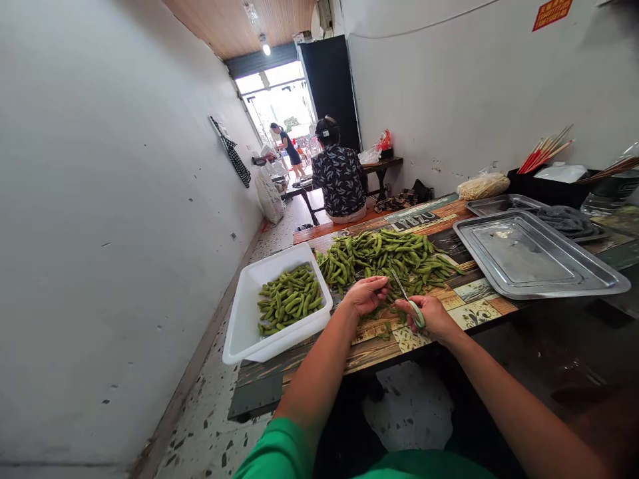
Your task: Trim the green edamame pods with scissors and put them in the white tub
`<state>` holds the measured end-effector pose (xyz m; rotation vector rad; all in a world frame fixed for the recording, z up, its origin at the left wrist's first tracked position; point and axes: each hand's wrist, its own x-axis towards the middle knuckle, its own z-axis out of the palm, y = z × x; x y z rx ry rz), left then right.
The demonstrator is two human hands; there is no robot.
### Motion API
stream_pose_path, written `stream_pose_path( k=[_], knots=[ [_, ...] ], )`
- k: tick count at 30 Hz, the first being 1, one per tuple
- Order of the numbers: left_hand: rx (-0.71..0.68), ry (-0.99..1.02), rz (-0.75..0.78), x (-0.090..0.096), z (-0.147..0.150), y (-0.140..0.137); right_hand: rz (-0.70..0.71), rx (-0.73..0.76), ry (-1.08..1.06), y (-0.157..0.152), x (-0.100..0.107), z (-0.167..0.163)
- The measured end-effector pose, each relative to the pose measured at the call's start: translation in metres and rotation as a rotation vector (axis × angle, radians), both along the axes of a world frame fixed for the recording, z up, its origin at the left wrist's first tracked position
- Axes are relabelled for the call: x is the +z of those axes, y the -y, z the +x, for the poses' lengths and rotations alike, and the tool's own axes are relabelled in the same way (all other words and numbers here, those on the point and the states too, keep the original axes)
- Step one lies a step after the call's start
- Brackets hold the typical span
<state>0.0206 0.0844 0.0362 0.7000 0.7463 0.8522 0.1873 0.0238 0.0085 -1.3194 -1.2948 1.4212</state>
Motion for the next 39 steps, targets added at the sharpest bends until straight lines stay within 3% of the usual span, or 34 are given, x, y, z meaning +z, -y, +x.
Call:
stream_pose_path(
  k=[6, 8, 13, 15, 22, 29, 32, 34, 39],
  knots=[
    [-0.010, 0.062, -0.038, 0.000, -0.002, -0.002, -0.037, 0.013, -0.019, 0.004, 0.004, 0.001],
    [0.038, -0.020, 0.067, -0.001, 0.000, -0.001, -0.031, 0.025, -0.031, 0.006, 0.006, 0.001],
    [0.239, -0.376, 0.521, -0.010, 0.008, 0.000, -0.026, 0.036, -0.041, 0.008, 0.010, 0.002],
    [0.262, -0.454, 0.617, -0.014, 0.009, -0.002, -0.034, 0.032, -0.043, 0.009, 0.011, 0.002],
    [0.339, -0.661, 0.778, -0.019, 0.008, -0.005, -0.046, 0.037, -0.061, 0.008, 0.009, 0.002],
    [0.369, -0.774, 0.895, -0.012, 0.004, -0.002, -0.043, 0.015, -0.083, 0.009, 0.010, 0.002],
    [0.413, -0.812, 0.833, -0.010, -0.001, -0.005, -0.046, -0.045, -0.114, 0.009, 0.011, 0.002],
    [0.459, -0.764, 0.678, -0.010, -0.002, -0.008, -0.051, -0.057, -0.135, 0.009, 0.011, 0.001],
    [0.406, -0.217, 0.102, -0.003, -0.004, -0.013, -0.047, -0.042, -0.121, 0.010, 0.015, 0.003]
  ],
)
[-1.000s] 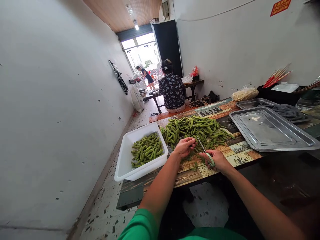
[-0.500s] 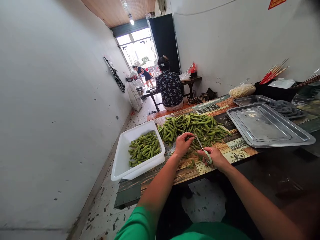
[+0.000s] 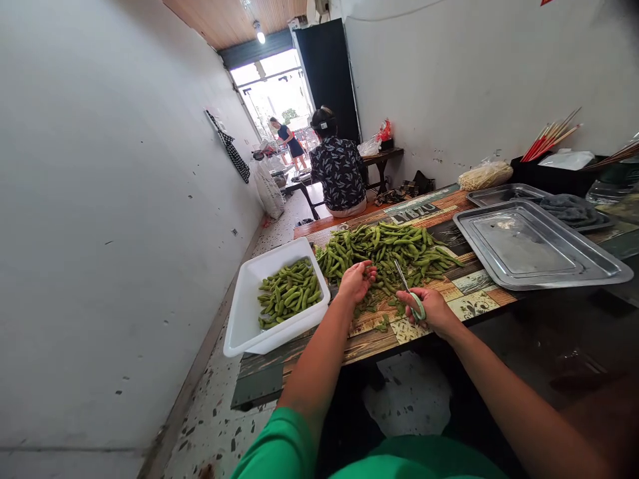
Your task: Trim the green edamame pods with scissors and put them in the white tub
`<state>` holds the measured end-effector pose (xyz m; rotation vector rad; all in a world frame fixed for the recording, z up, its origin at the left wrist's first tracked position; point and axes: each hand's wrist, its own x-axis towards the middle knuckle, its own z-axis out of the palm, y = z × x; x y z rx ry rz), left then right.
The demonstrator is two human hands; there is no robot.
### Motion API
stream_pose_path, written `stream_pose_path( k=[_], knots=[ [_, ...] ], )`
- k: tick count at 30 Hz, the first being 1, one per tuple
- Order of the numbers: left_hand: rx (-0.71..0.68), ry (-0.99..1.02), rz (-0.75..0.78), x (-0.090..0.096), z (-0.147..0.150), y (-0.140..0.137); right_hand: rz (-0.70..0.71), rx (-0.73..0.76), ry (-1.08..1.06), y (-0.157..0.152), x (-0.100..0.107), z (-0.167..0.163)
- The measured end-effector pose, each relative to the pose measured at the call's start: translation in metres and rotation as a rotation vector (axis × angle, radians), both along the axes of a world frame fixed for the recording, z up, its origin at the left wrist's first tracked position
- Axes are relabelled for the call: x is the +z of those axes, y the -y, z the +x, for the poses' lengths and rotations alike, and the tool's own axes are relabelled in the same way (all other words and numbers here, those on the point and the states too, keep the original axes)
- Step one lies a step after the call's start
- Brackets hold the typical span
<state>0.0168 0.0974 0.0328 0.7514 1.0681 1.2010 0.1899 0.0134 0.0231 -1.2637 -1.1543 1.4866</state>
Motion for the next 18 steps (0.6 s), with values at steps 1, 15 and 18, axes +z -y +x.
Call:
stream_pose_path(
  k=[1, 15, 18],
  knots=[
    [-0.032, 0.121, -0.053, 0.003, 0.000, 0.001, -0.003, 0.007, 0.008, 0.001, 0.001, 0.000],
    [-0.234, 0.376, 0.016, 0.012, -0.007, 0.008, 0.044, 0.022, -0.008, -0.003, -0.011, 0.002],
    [-0.288, 0.378, 0.100, 0.014, -0.007, 0.011, 0.051, 0.021, -0.009, -0.004, -0.013, 0.002]
  ],
)
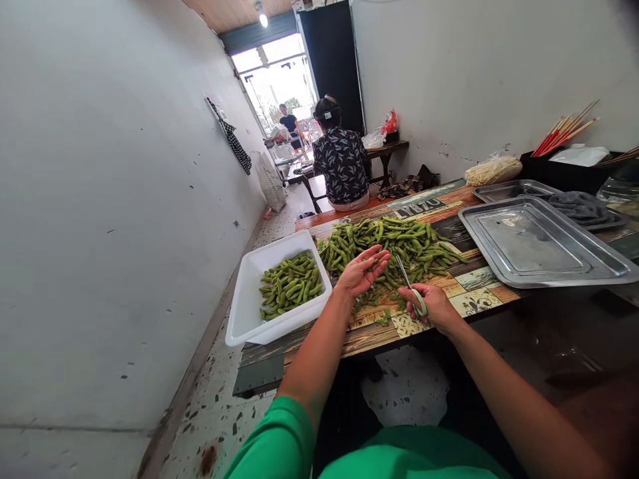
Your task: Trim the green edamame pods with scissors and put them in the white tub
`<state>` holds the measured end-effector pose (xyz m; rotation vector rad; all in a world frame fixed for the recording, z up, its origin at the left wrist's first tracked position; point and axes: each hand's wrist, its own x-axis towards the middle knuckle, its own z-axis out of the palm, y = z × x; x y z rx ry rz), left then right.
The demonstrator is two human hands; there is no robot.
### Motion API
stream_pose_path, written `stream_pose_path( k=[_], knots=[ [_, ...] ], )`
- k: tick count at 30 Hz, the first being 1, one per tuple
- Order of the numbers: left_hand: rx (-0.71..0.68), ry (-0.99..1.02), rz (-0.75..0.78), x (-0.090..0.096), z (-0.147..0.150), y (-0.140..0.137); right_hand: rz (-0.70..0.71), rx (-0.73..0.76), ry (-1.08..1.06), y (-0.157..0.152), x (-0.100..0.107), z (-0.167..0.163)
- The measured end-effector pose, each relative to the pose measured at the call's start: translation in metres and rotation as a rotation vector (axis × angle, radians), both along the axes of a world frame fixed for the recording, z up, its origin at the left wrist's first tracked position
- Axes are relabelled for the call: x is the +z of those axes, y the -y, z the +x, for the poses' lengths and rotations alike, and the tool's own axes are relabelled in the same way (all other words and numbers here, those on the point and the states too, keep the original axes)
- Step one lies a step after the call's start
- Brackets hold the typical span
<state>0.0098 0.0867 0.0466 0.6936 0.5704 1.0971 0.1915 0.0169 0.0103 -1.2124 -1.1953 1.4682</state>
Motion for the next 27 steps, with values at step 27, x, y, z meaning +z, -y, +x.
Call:
stream_pose_path(
  k=[27],
  knots=[
    [0.500, -1.595, 0.546, -0.029, 0.006, -0.017, 0.001, -0.004, 0.053, 0.001, 0.003, -0.002]
  ],
)
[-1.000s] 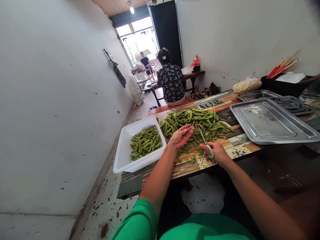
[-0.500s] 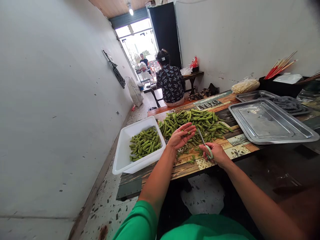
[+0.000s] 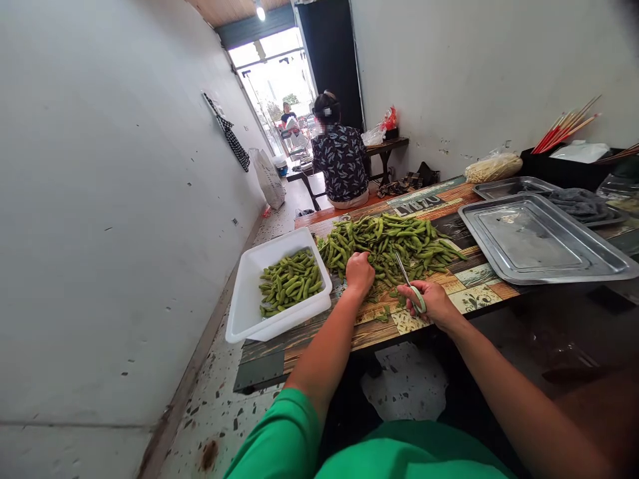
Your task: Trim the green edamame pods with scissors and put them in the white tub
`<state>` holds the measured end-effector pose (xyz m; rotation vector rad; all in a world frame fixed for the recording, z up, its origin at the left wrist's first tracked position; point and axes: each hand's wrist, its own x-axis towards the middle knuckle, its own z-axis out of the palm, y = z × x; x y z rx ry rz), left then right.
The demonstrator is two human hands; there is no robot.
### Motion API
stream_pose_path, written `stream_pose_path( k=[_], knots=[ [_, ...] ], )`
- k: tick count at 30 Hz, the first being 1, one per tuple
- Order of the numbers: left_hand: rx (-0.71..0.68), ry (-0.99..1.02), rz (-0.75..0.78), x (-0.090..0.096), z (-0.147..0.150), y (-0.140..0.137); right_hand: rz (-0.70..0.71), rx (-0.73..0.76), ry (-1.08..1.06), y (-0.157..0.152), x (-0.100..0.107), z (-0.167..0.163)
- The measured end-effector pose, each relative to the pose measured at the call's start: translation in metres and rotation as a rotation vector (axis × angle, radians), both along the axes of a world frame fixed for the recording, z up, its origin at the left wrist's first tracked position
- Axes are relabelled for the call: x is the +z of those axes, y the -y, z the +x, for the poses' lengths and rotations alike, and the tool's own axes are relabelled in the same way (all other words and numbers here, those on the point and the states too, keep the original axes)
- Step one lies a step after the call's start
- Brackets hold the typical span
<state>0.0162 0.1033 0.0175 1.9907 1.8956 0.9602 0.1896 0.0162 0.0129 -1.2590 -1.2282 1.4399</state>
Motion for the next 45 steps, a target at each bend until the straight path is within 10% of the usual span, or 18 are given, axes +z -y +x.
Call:
stream_pose_path(
  k=[9, 20, 31, 45],
  knots=[
    [-0.154, 0.342, -0.110, -0.011, 0.000, -0.008, -0.007, 0.001, -0.006, 0.001, 0.000, -0.001],
    [-0.003, 0.365, -0.013, 0.010, -0.005, 0.006, -0.016, 0.017, 0.018, 0.004, 0.008, 0.001],
    [-0.285, 0.661, -0.226, 0.016, 0.011, 0.016, -0.073, 0.053, 0.056, -0.003, 0.004, -0.001],
    [-0.386, 0.572, -0.307, 0.022, 0.003, 0.024, -0.045, 0.050, 0.109, -0.001, 0.010, -0.002]
  ],
)
